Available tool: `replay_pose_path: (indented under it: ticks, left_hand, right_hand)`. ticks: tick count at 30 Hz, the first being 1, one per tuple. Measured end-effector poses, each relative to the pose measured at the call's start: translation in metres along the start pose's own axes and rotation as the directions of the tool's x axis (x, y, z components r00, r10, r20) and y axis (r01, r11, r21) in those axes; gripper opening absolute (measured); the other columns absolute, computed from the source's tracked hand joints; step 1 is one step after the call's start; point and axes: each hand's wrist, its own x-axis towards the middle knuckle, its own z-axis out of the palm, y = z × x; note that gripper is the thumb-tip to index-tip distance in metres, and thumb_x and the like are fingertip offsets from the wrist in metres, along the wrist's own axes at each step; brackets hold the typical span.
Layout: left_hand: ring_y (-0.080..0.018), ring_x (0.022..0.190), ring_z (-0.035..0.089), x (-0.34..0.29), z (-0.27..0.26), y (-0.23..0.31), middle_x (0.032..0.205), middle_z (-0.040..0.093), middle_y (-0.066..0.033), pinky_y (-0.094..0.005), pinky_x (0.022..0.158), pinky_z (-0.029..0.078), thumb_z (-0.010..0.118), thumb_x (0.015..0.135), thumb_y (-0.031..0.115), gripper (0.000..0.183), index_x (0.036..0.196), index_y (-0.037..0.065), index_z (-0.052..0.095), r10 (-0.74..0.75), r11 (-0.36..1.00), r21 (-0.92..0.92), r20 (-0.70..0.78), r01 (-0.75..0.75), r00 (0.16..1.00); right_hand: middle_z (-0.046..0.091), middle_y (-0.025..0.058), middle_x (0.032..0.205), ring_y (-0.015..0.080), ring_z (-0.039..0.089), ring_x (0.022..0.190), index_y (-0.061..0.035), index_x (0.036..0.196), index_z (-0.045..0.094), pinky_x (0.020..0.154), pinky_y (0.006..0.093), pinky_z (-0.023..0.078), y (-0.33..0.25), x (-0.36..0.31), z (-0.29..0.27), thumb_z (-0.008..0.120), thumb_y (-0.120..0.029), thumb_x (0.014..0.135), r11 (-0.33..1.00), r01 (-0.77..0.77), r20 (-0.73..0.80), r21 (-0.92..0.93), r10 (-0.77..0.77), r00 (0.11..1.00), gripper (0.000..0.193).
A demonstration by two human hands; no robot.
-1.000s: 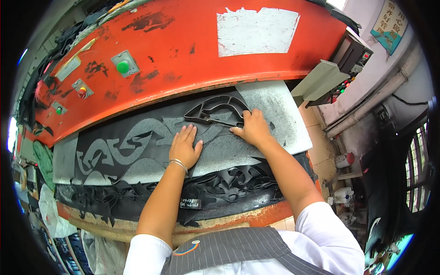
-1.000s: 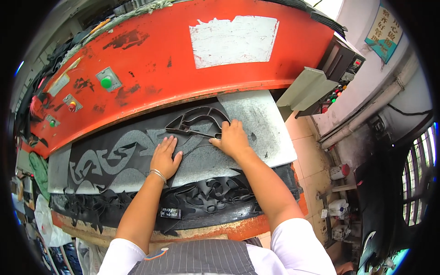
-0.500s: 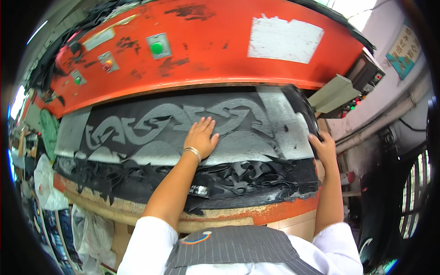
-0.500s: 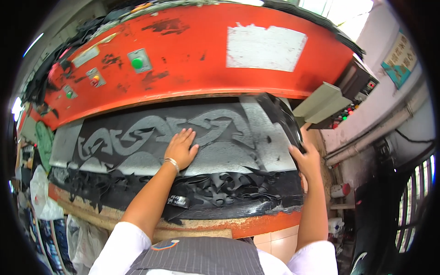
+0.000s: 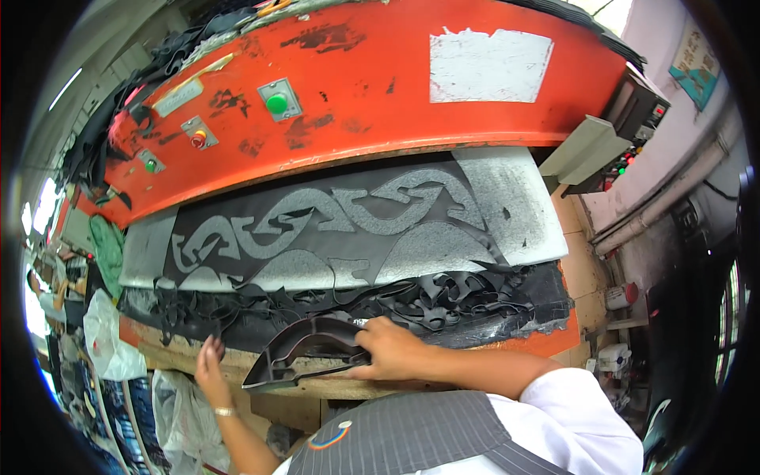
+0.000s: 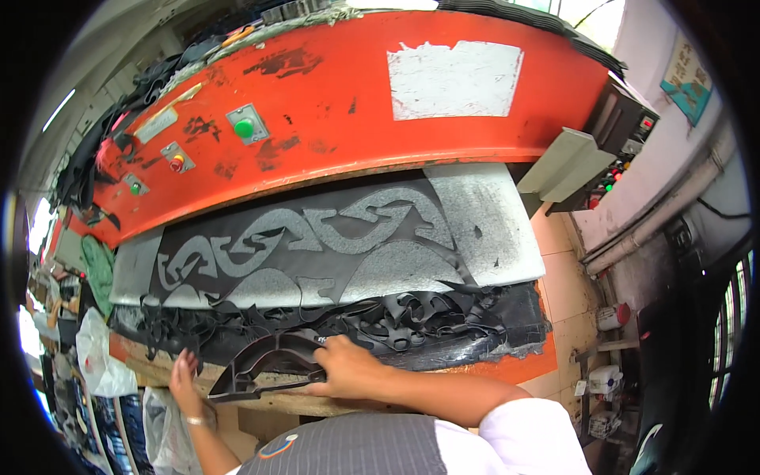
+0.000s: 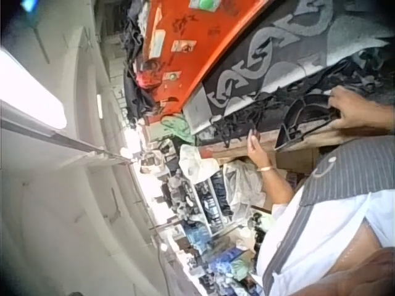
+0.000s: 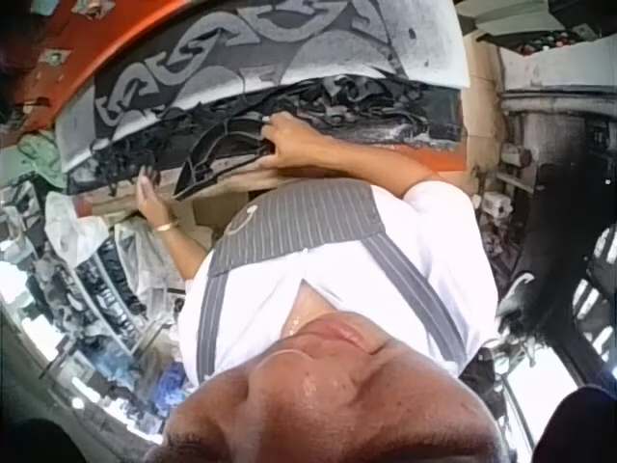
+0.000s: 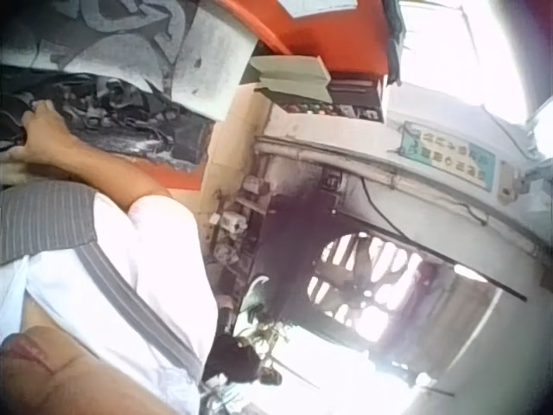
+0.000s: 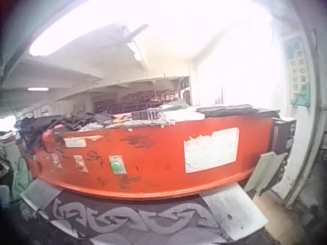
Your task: Using a hydraulic press and metal dies to cut shoe components from leather sheets.
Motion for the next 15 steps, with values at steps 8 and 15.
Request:
replay_pose_path:
  ticks: [8,15]
  left_hand:
    - [-0.0349,0.126,0.046,0.001,-0.015,-0.005,0.137,0.048,-0.0192,-0.0442,0.107,0.033,0.077,0.07,0.041,0.08,0.133,0.0,0.049,0.191,0.82,0.438,0.396,-0.368,0.898]
    - [-0.0381,0.116,0.049,0.049,0.007,-0.047,0.128,0.053,-0.0221,-0.0461,0.1,0.036,0.08,0.065,0.043,0.092,0.137,-0.002,0.043,0.141,0.765,0.397,0.664,-0.506,0.734]
  right_hand:
    - [0.052,0.0247,0.112,0.038,0.049,0.11,0.0041,0.108,0.058,0.087,0.0448,0.05,-0.03,0.082,0.053,0.07,-0.043,0.079,0.984,-0.032,0.066,-0.176,0.044,0.997,0.057]
    - [0.056,0.0147,0.118,0.0309,0.049,0.11,-0.0031,0.111,0.06,0.091,0.0423,0.042,-0.013,0.08,0.056,0.068,-0.046,0.08,0.975,0.035,-0.231,-0.217,-0.086,0.969,0.053]
